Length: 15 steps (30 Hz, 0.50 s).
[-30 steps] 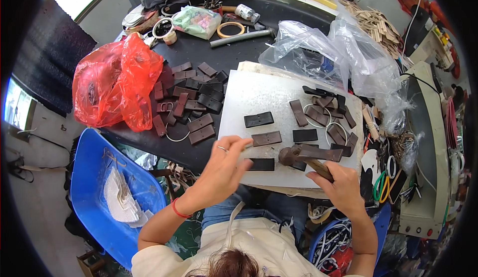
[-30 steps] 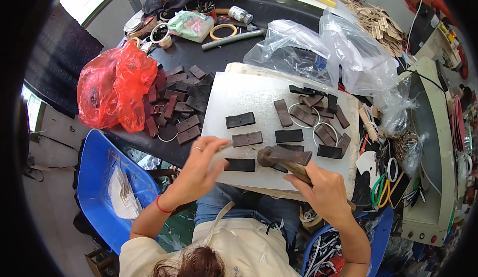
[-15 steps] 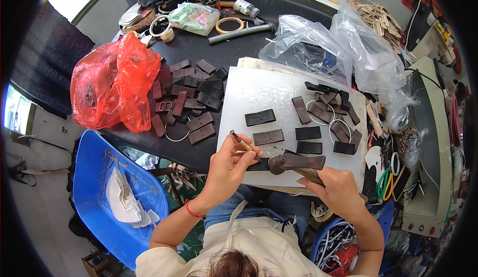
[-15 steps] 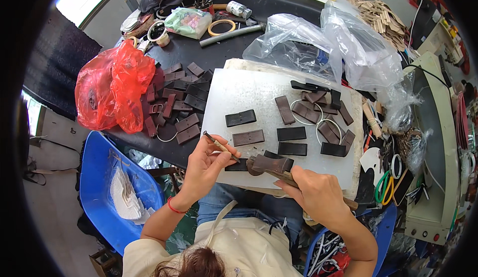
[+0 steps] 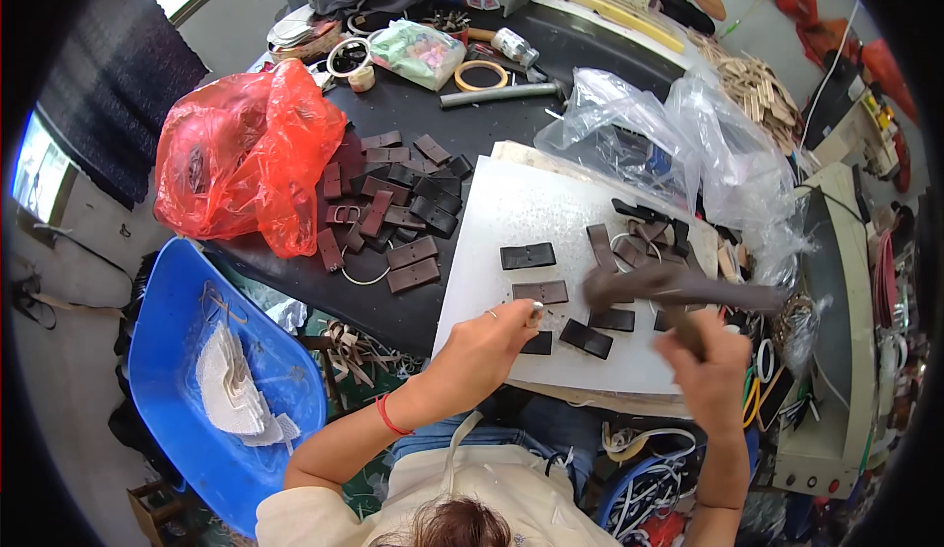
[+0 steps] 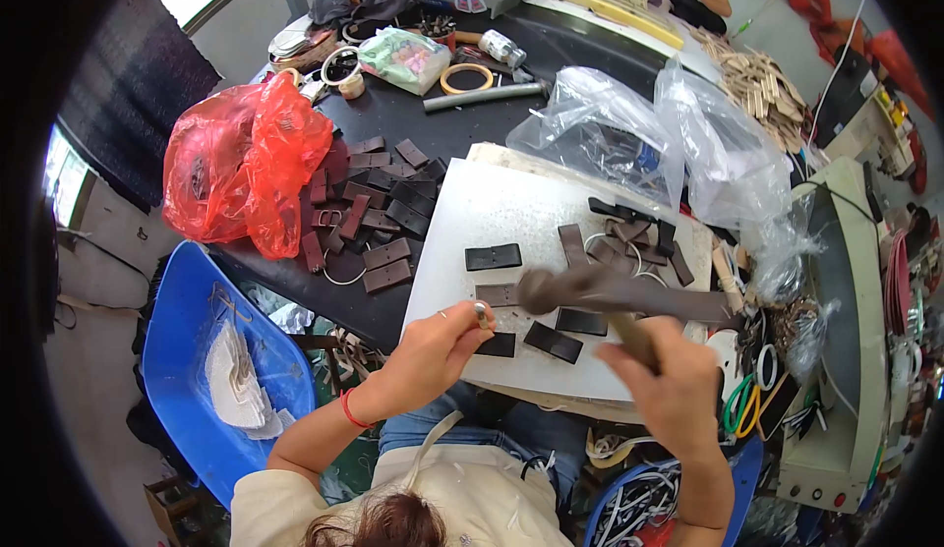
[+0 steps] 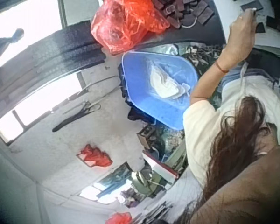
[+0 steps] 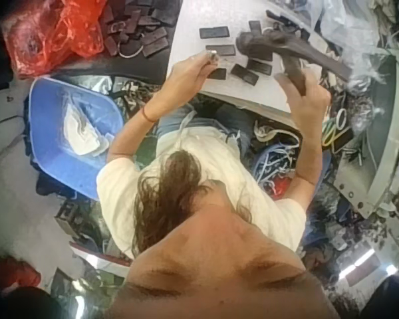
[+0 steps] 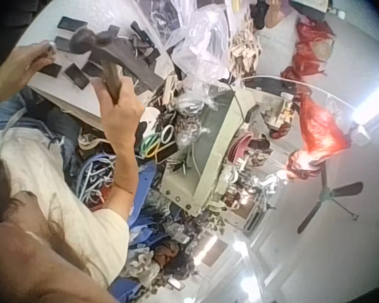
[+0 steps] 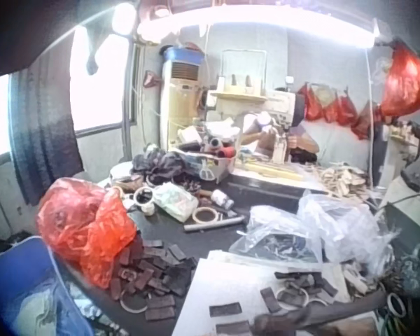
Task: The person assembles leather buckles by placing metal prongs onto rectangular leather pieces and striking them with a hammer. The person repeatedly picks up leather pieces, aligns the metal prongs, and uses a hammer to secure them, moving finished items to a pile on the table.
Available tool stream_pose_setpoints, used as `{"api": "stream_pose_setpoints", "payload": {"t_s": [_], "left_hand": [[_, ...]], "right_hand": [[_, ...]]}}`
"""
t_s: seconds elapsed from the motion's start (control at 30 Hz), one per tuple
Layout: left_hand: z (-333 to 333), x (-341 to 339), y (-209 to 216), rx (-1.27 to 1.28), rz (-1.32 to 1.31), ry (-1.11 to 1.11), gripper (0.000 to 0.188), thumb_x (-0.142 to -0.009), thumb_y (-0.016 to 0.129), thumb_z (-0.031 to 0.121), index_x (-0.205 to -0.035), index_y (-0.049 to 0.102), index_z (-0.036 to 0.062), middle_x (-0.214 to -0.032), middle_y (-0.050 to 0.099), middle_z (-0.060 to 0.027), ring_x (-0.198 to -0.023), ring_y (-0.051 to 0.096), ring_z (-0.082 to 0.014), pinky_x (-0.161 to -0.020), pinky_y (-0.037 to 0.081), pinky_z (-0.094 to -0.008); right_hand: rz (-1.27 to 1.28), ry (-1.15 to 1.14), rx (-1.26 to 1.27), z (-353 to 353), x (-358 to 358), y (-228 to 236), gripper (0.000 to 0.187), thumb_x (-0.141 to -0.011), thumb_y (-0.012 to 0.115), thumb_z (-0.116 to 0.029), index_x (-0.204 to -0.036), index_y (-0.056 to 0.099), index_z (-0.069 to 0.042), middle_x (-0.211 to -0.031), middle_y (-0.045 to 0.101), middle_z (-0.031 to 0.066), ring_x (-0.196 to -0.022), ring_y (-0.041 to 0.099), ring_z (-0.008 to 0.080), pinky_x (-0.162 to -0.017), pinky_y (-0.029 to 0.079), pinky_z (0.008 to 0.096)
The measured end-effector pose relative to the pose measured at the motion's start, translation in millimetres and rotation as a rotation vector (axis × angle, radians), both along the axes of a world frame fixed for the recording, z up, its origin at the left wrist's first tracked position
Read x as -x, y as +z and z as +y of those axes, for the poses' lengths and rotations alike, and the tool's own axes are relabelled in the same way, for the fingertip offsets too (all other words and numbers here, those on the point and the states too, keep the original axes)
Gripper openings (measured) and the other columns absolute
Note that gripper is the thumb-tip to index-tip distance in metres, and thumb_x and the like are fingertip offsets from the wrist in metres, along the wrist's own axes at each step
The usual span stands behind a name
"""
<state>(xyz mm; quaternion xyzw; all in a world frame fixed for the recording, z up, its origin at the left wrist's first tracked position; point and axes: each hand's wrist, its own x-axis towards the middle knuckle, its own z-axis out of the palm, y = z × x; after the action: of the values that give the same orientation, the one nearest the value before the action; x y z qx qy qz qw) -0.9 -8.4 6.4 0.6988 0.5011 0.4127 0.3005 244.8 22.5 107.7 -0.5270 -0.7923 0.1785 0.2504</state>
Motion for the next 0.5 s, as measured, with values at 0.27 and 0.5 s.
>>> {"api": "stream_pose_setpoints", "payload": {"t_s": [0.27, 0.5], "left_hand": [[-11, -8, -7, -0.107, 0.1, 0.006, 0.026, -0.088, 0.057, 0.0, -0.112, 0.049, -0.0021, -0.094, 0.062, -0.0216, -0.077, 0.062, -0.0414, -0.061, 0.053, -0.045], [-4, -6, -16, 0.198, -0.39, 0.184, 0.02, -0.094, 0.059, 0.003, -0.111, 0.05, -0.0026, -0.099, 0.065, -0.011, -0.091, 0.068, -0.0159, -0.075, 0.057, -0.0265]], "right_hand": [[-0.169, 0.192, -0.078, 7, 21, -1, 0.03, -0.086, 0.071, -0.024, -0.077, 0.051, -0.004, -0.058, 0.054, 0.0147, -0.047, 0.054, 0.0344, -0.044, 0.041, 0.0407], [-0.363, 0.233, 0.031, -20, 8, -41, 0.036, -0.084, 0.071, -0.031, -0.075, 0.048, -0.005, -0.052, 0.055, 0.0124, -0.046, 0.057, 0.0343, -0.043, 0.044, 0.0429]]}}
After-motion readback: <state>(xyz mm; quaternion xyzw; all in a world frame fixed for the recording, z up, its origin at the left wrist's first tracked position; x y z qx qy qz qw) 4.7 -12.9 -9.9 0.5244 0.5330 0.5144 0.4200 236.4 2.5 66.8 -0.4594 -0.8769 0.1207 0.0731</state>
